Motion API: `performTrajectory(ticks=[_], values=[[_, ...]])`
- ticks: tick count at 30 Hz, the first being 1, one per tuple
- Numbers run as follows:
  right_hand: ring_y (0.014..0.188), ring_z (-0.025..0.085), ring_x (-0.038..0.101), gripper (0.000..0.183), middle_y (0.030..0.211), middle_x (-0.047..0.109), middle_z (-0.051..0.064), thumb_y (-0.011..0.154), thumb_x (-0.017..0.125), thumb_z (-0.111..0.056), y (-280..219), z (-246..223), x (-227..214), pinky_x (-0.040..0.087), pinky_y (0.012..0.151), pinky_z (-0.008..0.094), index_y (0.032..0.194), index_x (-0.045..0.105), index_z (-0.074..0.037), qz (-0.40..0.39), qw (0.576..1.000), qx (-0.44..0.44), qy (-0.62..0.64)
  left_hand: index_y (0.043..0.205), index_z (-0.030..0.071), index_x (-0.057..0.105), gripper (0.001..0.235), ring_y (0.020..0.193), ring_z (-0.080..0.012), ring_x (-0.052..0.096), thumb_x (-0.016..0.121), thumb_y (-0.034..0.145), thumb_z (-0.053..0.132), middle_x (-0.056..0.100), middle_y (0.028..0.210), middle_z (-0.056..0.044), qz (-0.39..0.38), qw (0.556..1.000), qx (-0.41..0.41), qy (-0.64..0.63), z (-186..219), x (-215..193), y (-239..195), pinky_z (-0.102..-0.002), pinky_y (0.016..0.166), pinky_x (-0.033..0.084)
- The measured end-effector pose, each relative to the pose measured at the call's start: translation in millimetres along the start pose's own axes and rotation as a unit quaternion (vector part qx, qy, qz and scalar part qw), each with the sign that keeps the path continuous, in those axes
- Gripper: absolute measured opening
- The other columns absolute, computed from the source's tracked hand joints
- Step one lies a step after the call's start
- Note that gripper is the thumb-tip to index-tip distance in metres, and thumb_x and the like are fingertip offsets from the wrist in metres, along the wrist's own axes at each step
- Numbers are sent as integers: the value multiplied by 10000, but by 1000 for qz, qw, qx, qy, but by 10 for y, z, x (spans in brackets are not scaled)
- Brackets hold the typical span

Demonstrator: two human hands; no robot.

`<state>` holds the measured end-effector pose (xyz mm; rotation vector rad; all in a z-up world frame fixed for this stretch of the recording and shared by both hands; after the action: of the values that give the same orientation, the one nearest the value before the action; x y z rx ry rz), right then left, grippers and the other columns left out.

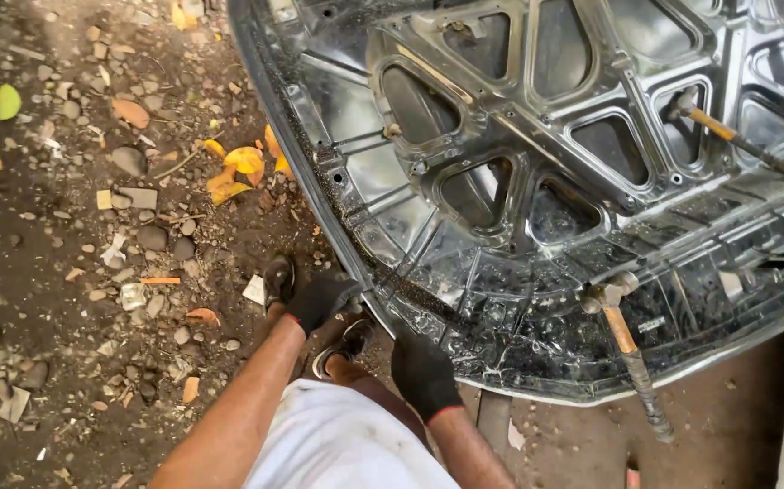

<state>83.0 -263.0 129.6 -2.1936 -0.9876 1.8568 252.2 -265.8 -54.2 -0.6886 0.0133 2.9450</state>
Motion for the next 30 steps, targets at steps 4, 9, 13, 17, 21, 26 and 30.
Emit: performTrajectory(ticks=[4, 9, 13, 17, 21, 26, 30], values=[[787, 453, 681, 456, 883, 705, 224, 947, 511, -245, 22, -10, 36, 543, 701, 580, 1397, 579, -280, 44, 996, -37, 72, 899, 87, 740, 282, 714, -167, 731, 531, 1020, 234, 760, 810, -63, -10, 994, -47, -101, 212, -225, -6, -330, 661, 558], [843, 407, 697, 393, 889, 714, 182, 965, 535, -275, 57, -41, 0, 556, 731, 548, 1342, 613, -351, -35, 999, 20, -8, 875, 15, 732, 317, 712, -195, 727, 589, 1012, 262, 758, 781, -107, -53, 898, -268, -345, 25, -103, -180, -343, 689, 570], [854, 419, 692, 422, 912, 719, 183, 955, 575, -277, 126, -20, 230, 548, 725, 551, 1377, 590, -290, 15, 999, 4, 32, 1070, 36, 766, 293, 787, -166, 684, 548, 966, 203, 745, 910, -89, -14, 998, 20, -61, 427, -478, -130, -327, 706, 527], [865, 409, 704, 407, 1024, 735, 182, 939, 582, -240, 102, -2, -26, 578, 692, 508, 1343, 618, -268, 119, 983, -92, 107, 829, -9, 733, 313, 732, -208, 666, 612, 1024, 203, 691, 763, -119, 21, 935, -157, -316, 280, -708, -162, -353, 692, 550], [899, 387, 734, 389, 995, 752, 177, 950, 585, -267, 408, -253, -417, 590, 756, 496, 1331, 651, -299, 69, 987, -29, 140, 795, 14, 652, 118, 799, -251, 726, 671, 910, 33, 671, 765, -103, 119, 593, -295, -740, -20, -669, -529, -473, 864, 645], [884, 406, 723, 368, 992, 742, 180, 992, 483, -321, 909, -693, -643, 578, 770, 515, 1323, 642, -307, 15, 999, -33, 29, 851, 71, 599, 79, 747, -215, 711, 665, 843, 28, 700, 829, -90, 156, 573, -344, -728, -113, -704, -649, -504, 823, 634], [886, 416, 714, 390, 955, 741, 197, 960, 497, -316, 970, -784, -619, 559, 774, 543, 1319, 648, -308, -13, 999, -30, -7, 1022, 94, 644, 153, 711, -179, 662, 674, 891, 20, 653, 819, -55, 75, 592, -296, -746, 22, -572, -470, -477, 821, 625]])
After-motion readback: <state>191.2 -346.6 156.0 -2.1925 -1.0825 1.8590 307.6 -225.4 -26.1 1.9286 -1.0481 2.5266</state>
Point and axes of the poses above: each hand's wrist, its own y-axis towards the middle knuckle, its own x-axis out of the palm, z = x × y, the point moved 9 cm from there along y, towards the middle knuckle
